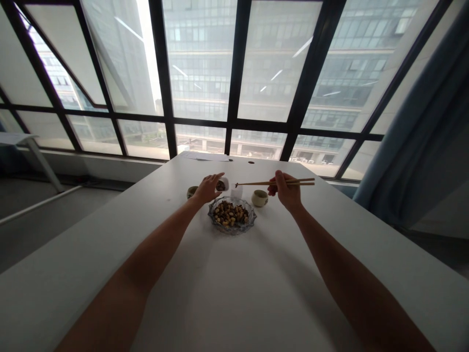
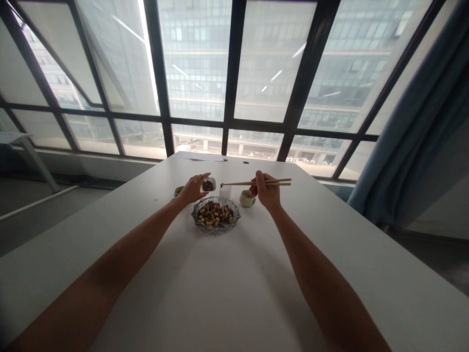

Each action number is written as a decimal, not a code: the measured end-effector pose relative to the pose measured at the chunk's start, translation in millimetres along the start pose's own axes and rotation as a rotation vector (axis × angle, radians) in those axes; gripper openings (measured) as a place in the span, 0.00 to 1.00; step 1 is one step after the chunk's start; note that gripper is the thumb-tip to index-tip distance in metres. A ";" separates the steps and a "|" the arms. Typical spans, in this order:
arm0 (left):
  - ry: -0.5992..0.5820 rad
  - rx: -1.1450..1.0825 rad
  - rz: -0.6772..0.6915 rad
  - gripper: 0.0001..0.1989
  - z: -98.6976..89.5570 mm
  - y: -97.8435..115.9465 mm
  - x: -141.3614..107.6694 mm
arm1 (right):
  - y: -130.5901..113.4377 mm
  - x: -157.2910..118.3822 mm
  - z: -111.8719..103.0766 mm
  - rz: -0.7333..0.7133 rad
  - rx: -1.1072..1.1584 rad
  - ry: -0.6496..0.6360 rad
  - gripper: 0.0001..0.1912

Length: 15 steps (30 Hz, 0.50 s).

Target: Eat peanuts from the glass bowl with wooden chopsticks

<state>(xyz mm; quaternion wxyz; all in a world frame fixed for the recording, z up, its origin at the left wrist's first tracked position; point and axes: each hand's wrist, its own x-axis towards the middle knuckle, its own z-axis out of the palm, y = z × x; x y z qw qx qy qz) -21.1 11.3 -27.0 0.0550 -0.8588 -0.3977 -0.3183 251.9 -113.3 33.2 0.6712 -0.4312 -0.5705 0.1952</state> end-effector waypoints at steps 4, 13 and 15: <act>0.024 -0.005 0.073 0.41 -6.0 7.5 0.1 | 2.0 -13.1 15.3 -0.061 -0.039 0.062 0.29; 0.036 -0.025 0.111 0.42 -7.6 14.7 2.6 | 26.6 -35.7 35.0 -0.198 -0.198 -0.150 0.23; 0.026 -0.024 0.104 0.42 -7.5 14.9 2.5 | 26.9 -35.5 35.2 -0.195 -0.213 -0.185 0.23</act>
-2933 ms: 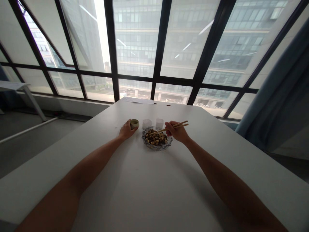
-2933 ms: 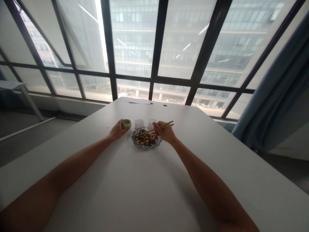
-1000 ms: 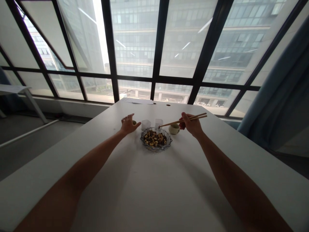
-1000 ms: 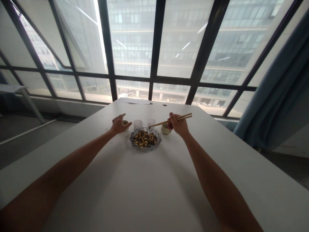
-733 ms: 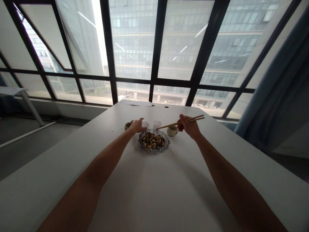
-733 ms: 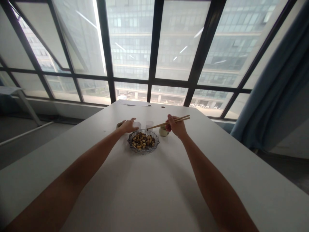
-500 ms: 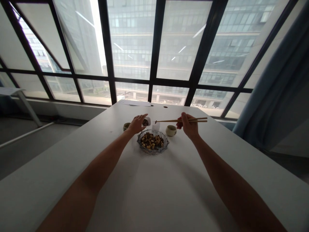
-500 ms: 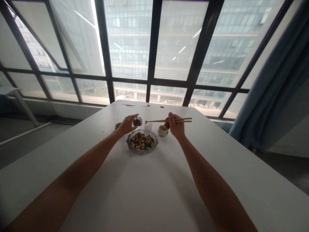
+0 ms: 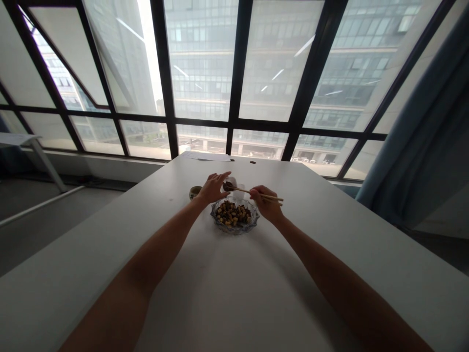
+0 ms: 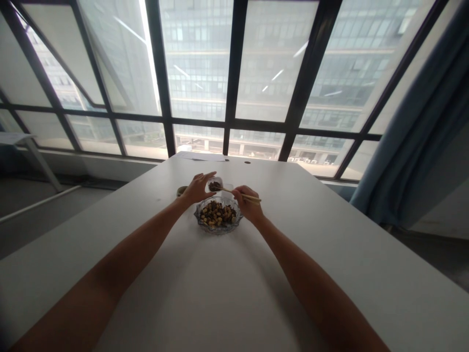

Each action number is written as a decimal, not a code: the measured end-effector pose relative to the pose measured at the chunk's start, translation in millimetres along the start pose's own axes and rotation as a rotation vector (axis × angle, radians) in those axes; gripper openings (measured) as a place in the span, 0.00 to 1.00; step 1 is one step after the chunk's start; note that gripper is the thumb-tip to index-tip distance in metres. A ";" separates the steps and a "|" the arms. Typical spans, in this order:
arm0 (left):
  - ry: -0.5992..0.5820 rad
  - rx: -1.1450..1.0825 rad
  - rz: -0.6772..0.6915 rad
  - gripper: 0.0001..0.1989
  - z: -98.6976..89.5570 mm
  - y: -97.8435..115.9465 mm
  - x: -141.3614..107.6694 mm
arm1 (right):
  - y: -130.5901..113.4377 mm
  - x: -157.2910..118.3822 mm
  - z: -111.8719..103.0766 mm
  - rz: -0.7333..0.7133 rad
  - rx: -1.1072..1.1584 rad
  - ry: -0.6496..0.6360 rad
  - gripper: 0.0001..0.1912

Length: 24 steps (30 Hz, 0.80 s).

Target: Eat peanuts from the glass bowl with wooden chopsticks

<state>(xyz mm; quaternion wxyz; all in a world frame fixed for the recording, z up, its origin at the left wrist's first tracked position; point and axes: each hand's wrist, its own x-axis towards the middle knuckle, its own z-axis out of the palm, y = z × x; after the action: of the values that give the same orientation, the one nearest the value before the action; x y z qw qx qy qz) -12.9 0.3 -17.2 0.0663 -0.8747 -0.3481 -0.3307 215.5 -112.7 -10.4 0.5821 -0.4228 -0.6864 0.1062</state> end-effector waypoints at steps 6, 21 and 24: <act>-0.003 0.092 -0.185 0.32 7.8 -9.0 -3.6 | -6.3 8.1 -7.8 0.129 0.150 0.128 0.30; -0.132 0.154 -0.336 0.16 20.9 -32.4 -11.5 | -9.0 16.7 -24.4 0.188 0.010 -0.232 0.34; -0.094 0.143 -0.341 0.20 18.4 -33.2 -13.4 | -8.1 16.0 -24.3 0.158 -0.002 -0.196 0.33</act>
<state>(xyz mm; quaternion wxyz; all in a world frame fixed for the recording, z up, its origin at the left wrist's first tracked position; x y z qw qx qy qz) -32.0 23.9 -43.5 0.0550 -0.8106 -0.5165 -0.2705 233.9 -114.8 13.5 0.5015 -0.4637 -0.7048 0.1917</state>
